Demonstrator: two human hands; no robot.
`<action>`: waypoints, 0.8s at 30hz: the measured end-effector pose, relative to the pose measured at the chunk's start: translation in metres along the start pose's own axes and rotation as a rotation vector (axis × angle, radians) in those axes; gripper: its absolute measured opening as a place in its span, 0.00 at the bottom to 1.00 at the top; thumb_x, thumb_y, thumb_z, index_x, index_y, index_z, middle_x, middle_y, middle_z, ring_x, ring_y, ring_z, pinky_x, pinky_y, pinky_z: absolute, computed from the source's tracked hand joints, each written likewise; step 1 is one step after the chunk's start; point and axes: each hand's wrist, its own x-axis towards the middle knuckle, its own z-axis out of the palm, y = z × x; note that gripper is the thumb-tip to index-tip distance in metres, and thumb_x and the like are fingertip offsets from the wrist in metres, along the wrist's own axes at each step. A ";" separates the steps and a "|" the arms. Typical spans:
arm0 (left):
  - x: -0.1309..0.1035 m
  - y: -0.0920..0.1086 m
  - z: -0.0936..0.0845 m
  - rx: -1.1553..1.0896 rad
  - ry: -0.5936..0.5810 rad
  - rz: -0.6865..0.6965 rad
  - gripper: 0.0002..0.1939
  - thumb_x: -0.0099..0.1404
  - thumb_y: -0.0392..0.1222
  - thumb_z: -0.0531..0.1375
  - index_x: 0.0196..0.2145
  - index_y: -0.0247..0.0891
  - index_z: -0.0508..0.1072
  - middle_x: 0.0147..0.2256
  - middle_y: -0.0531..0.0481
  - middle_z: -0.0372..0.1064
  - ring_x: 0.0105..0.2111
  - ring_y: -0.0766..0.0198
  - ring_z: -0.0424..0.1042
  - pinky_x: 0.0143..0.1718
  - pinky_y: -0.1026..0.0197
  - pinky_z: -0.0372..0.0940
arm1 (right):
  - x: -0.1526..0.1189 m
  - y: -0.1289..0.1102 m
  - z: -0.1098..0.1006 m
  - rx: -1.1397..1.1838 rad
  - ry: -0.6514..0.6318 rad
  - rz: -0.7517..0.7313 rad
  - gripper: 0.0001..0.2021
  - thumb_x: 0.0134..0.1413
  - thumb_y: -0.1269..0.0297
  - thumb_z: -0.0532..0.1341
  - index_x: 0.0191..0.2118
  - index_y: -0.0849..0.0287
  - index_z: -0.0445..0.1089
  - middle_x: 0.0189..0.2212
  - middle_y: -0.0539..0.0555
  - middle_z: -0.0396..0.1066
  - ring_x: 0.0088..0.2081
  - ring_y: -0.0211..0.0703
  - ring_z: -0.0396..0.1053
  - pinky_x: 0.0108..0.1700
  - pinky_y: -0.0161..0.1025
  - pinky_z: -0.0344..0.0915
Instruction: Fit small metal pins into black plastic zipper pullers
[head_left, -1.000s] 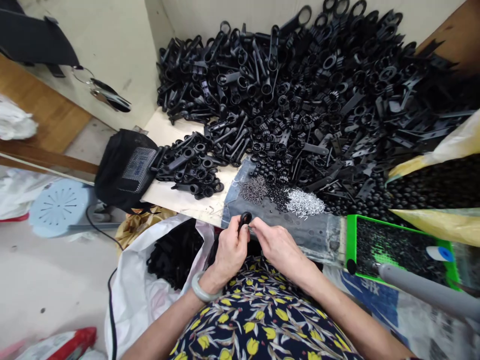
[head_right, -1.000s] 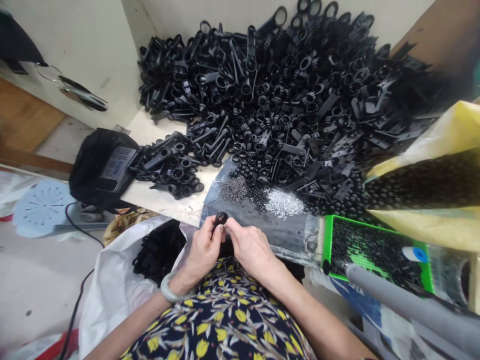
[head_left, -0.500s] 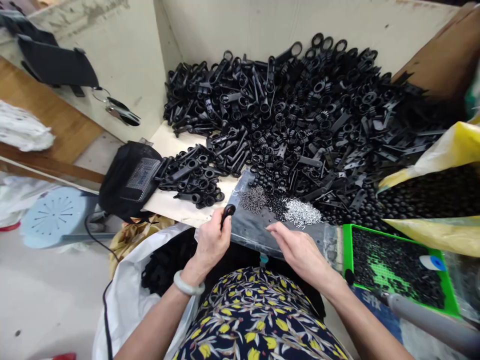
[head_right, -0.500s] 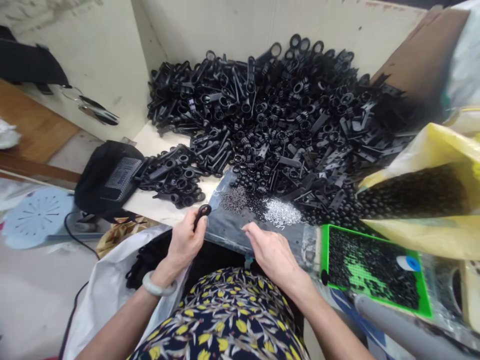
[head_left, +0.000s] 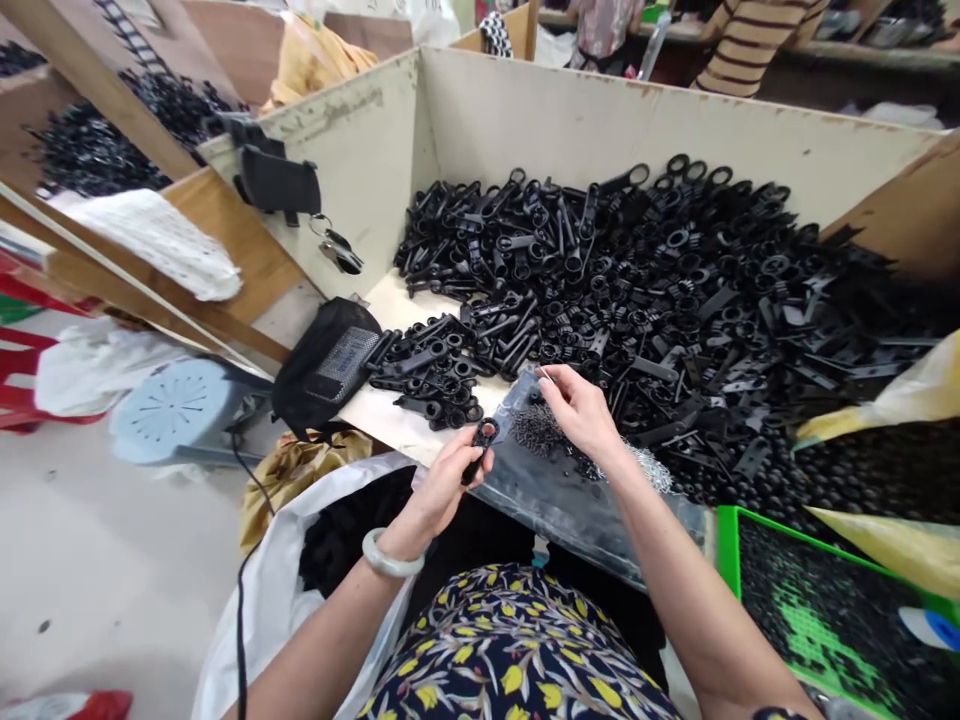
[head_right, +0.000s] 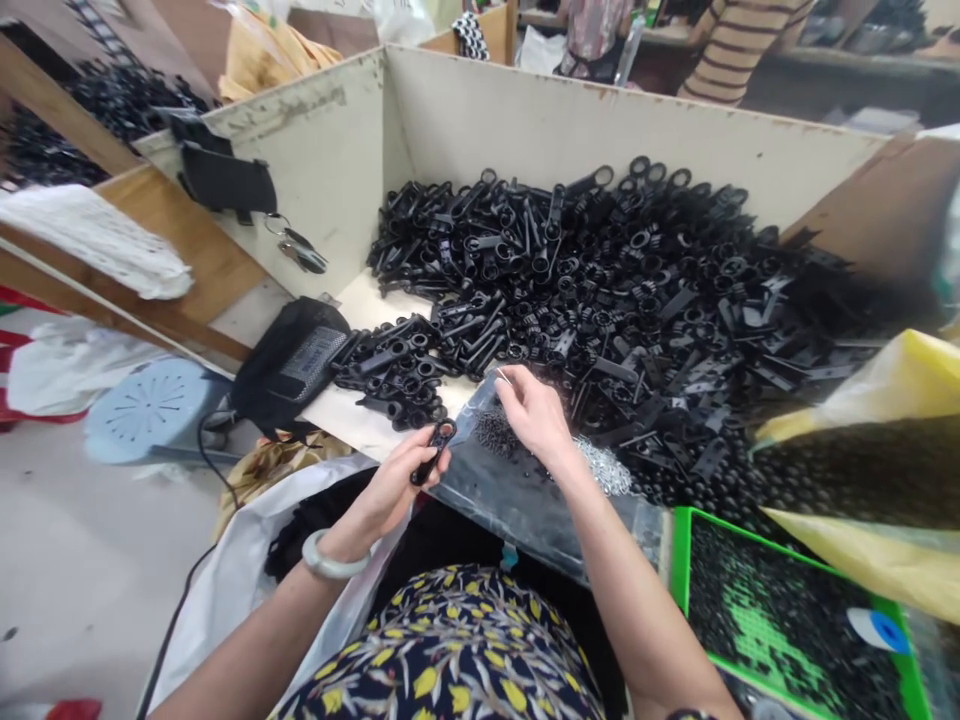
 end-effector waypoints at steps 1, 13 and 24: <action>0.000 0.000 -0.001 -0.003 0.002 -0.003 0.14 0.62 0.42 0.58 0.46 0.36 0.69 0.28 0.55 0.64 0.25 0.70 0.54 0.27 0.66 0.49 | 0.000 -0.001 0.003 -0.027 -0.009 -0.005 0.17 0.68 0.52 0.56 0.52 0.53 0.75 0.23 0.45 0.68 0.25 0.38 0.63 0.31 0.36 0.55; 0.007 -0.019 -0.021 1.287 0.327 0.658 0.14 0.74 0.38 0.52 0.52 0.39 0.73 0.43 0.43 0.75 0.43 0.53 0.70 0.44 0.52 0.62 | 0.035 -0.001 -0.003 -0.462 0.069 0.144 0.12 0.66 0.52 0.58 0.48 0.48 0.75 0.31 0.49 0.78 0.33 0.45 0.74 0.34 0.36 0.59; 0.020 -0.045 -0.041 1.588 0.589 0.962 0.22 0.68 0.31 0.55 0.54 0.46 0.79 0.46 0.42 0.74 0.47 0.51 0.71 0.44 0.51 0.61 | 0.100 -0.026 0.004 -0.634 0.011 0.211 0.14 0.68 0.54 0.61 0.41 0.61 0.76 0.38 0.56 0.79 0.40 0.46 0.77 0.43 0.43 0.72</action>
